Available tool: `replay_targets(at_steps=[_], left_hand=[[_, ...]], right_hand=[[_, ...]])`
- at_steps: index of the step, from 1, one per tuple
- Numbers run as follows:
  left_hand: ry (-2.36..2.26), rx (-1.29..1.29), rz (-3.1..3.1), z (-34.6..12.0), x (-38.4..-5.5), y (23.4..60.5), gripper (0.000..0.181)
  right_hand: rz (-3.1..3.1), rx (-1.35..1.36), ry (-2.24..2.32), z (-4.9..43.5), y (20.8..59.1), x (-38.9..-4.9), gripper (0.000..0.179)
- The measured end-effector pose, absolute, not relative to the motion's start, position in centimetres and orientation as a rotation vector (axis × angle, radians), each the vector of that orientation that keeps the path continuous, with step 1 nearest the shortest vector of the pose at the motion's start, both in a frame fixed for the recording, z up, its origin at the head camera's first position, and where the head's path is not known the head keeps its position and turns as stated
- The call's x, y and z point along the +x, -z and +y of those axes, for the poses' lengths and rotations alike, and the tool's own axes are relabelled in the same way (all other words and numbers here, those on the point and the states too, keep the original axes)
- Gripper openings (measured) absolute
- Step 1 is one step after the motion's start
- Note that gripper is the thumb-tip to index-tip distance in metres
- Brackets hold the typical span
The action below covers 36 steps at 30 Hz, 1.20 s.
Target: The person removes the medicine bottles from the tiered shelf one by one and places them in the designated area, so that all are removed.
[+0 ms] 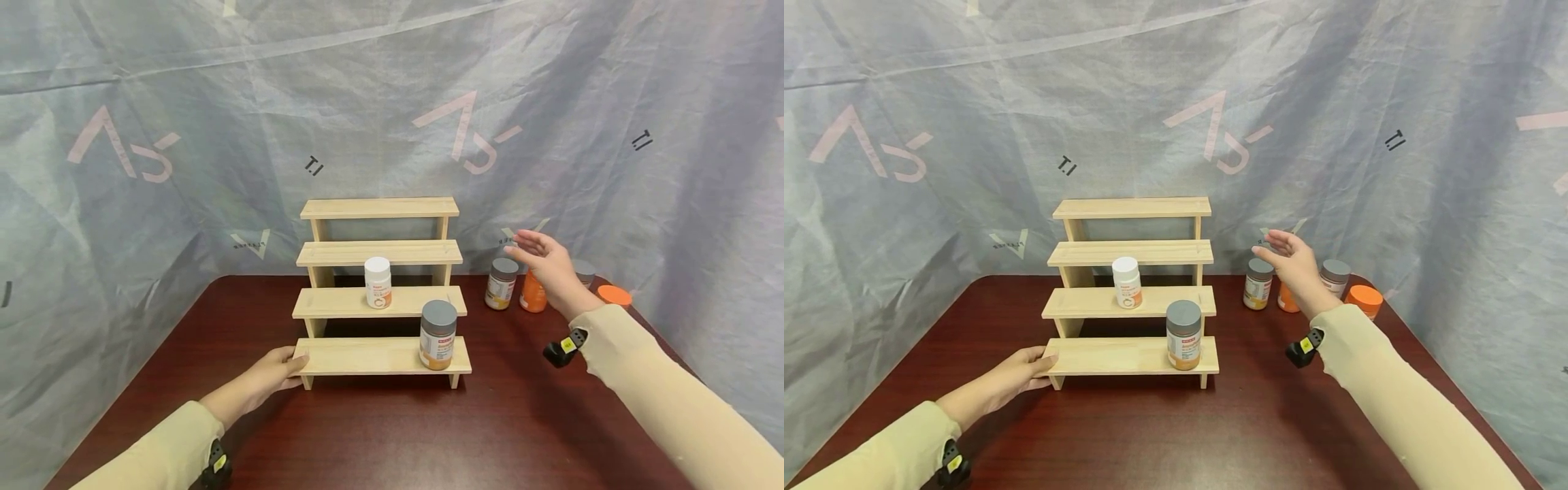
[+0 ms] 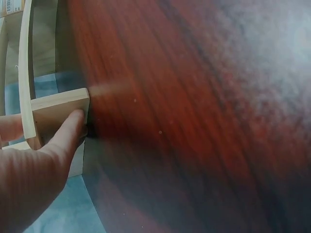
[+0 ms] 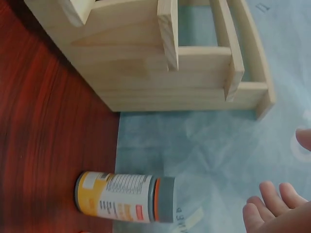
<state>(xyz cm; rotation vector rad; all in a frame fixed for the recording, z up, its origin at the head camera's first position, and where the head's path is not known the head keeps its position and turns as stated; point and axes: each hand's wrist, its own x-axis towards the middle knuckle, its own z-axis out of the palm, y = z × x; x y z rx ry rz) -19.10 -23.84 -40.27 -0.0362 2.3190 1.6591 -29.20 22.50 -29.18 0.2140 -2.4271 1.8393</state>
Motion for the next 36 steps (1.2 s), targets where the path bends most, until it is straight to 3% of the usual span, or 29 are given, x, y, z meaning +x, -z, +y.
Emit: replay_targets(at_steps=[19, 36], left_hand=[[-1.723, -0.109, 2.255, -24.1, -18.7, 40.9, 0.066], [-1.677, -0.106, 2.311, -24.3, -18.8, 40.4, 0.064]], right_hand=[[-2.457, 0.344, -1.915, 18.2, 28.9, -29.3, 0.068], [-2.515, 0.442, -1.985, 14.8, 27.7, -28.6, 0.063]])
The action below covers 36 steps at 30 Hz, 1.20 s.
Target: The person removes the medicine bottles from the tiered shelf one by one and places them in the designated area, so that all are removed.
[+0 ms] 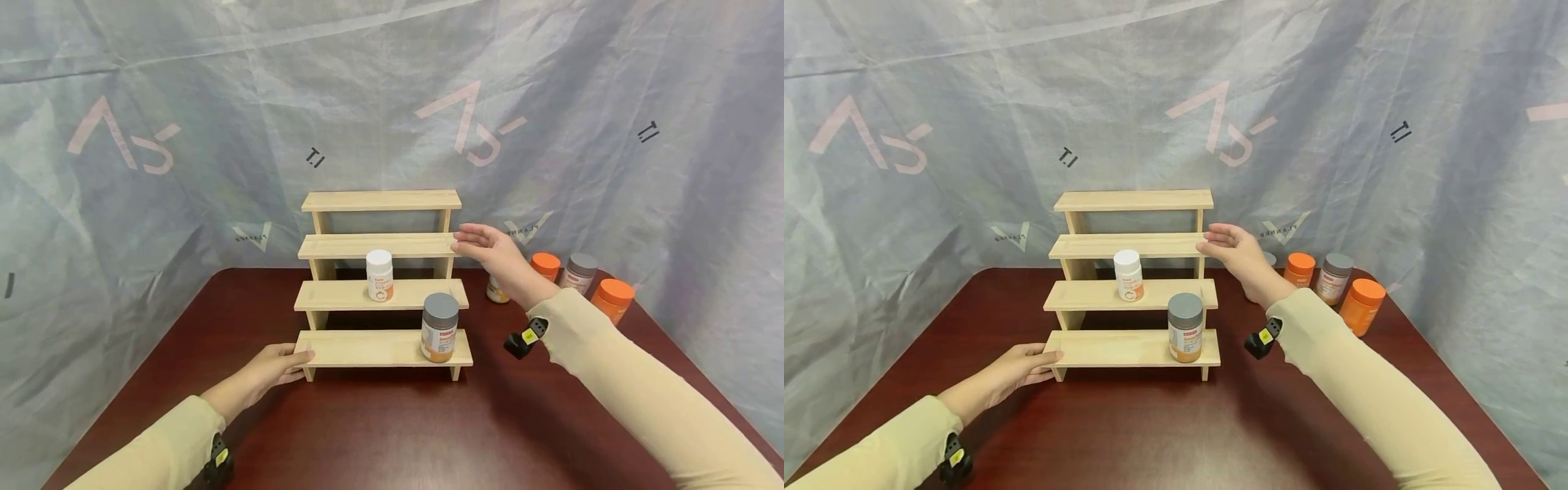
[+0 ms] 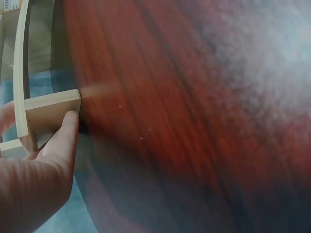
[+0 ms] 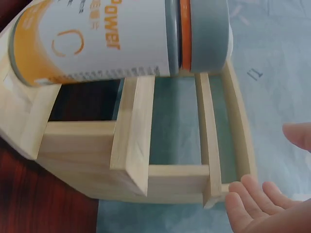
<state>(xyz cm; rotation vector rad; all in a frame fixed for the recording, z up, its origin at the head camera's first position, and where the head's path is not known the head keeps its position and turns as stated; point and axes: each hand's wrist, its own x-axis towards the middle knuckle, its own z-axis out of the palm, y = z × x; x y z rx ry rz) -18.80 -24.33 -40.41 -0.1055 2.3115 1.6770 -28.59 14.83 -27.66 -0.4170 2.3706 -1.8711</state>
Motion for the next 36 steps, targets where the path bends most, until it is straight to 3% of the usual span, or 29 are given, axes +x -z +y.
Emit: replay_targets(at_steps=[13, 25, 36], left_hand=[[-1.550, -0.133, 2.369, -24.7, -18.6, 40.4, 0.075], [-1.543, -0.123, 2.386, -24.7, -18.8, 40.6, 0.073], [-1.538, -0.132, 2.394, -24.6, -18.9, 40.5, 0.073]], right_hand=[[2.376, -0.516, 1.761, 12.0, 27.0, -27.9, 0.064], [2.387, -0.616, 1.484, 8.3, 27.1, -27.8, 0.073], [2.434, -0.597, 1.315, 5.4, 26.9, -28.6, 0.066]])
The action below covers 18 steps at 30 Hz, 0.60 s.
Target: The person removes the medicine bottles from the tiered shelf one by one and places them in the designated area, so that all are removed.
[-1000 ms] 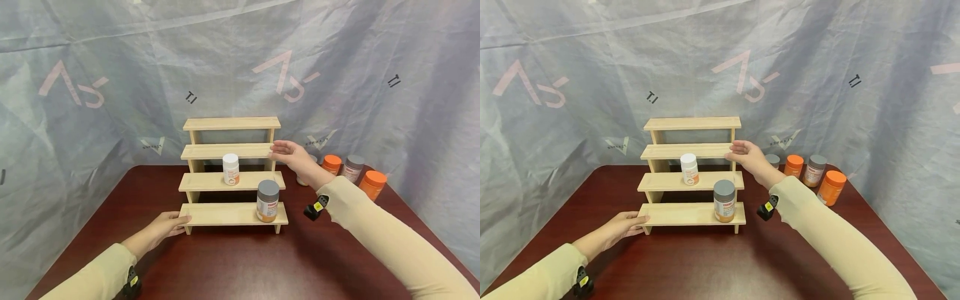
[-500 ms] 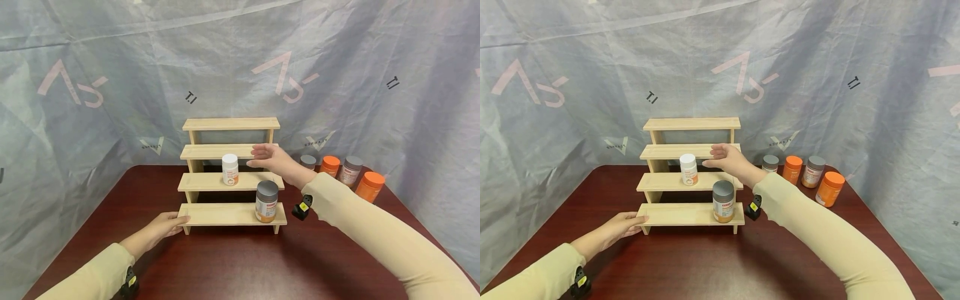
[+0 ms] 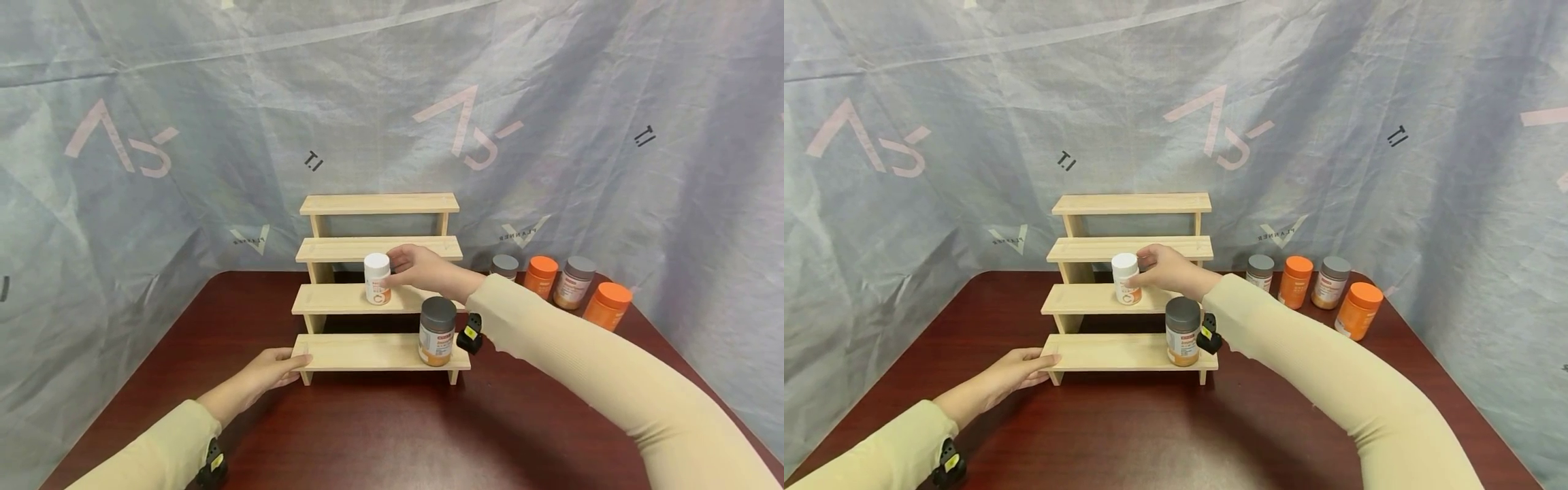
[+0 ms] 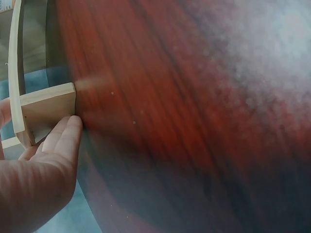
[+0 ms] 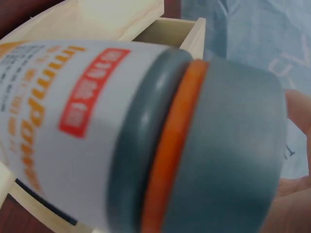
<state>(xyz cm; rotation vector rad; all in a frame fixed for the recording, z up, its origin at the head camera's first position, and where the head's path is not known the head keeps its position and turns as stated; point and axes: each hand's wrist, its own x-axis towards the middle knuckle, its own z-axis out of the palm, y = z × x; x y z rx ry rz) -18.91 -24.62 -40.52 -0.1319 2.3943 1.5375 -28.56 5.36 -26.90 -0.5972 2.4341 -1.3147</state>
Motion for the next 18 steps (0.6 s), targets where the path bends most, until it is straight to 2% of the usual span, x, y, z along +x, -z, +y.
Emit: replay_targets(at_steps=[13, 18], left_hand=[[-1.567, -0.161, 2.402, -24.3, -18.9, 40.6, 0.066], [-1.557, -0.168, 2.414, -24.3, -18.8, 40.4, 0.066]], right_hand=[[2.471, -0.660, 1.233, 3.5, 27.7, -28.9, 0.052], [2.489, -0.651, 1.169, 3.2, 27.8, -28.7, 0.054]])
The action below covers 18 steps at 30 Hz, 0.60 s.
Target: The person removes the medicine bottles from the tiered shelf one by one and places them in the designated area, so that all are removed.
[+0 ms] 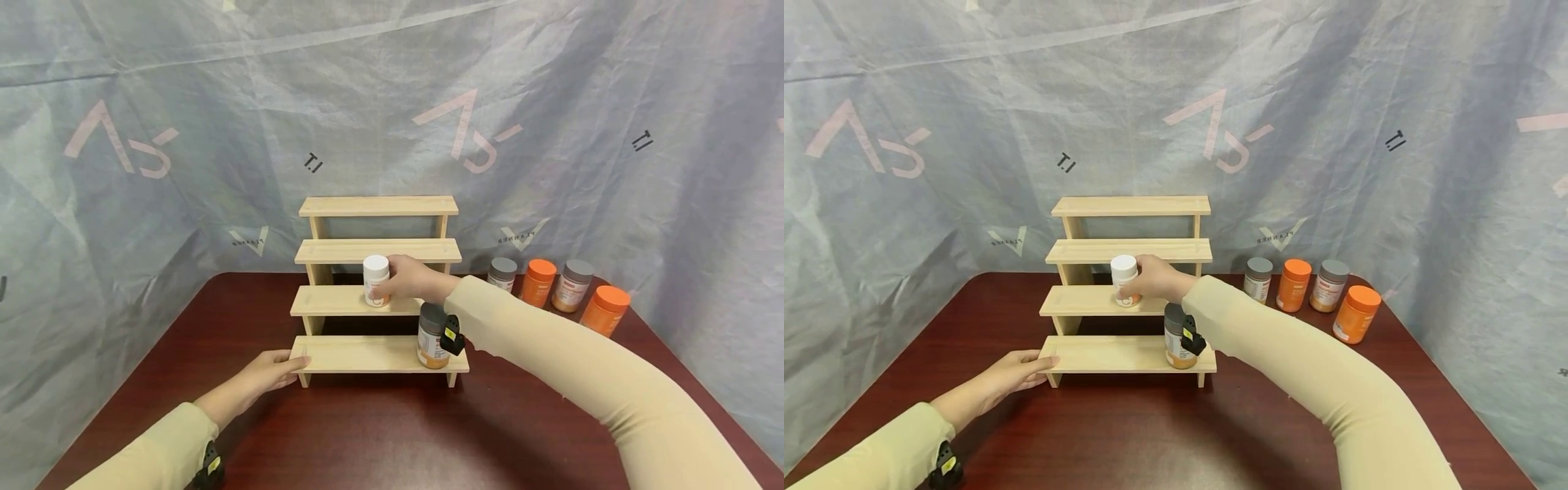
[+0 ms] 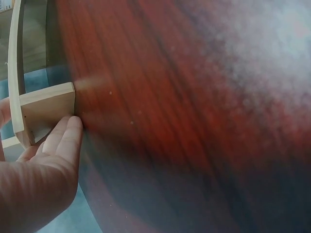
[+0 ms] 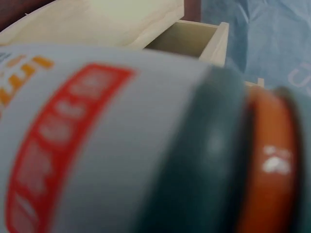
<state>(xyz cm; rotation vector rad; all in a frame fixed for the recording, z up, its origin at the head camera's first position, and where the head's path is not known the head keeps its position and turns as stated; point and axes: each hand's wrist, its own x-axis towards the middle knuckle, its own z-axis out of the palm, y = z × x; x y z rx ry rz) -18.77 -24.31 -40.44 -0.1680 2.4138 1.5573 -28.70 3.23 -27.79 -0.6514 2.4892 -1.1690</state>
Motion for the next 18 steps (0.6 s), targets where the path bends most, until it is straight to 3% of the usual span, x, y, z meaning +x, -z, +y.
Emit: replay_targets(at_steps=[18], left_hand=[[-1.551, -0.172, 2.427, -24.21, -18.58, 40.33, 0.066]], right_hand=[[2.481, -0.621, 1.104, 3.22, 28.22, -29.62, 0.053]])
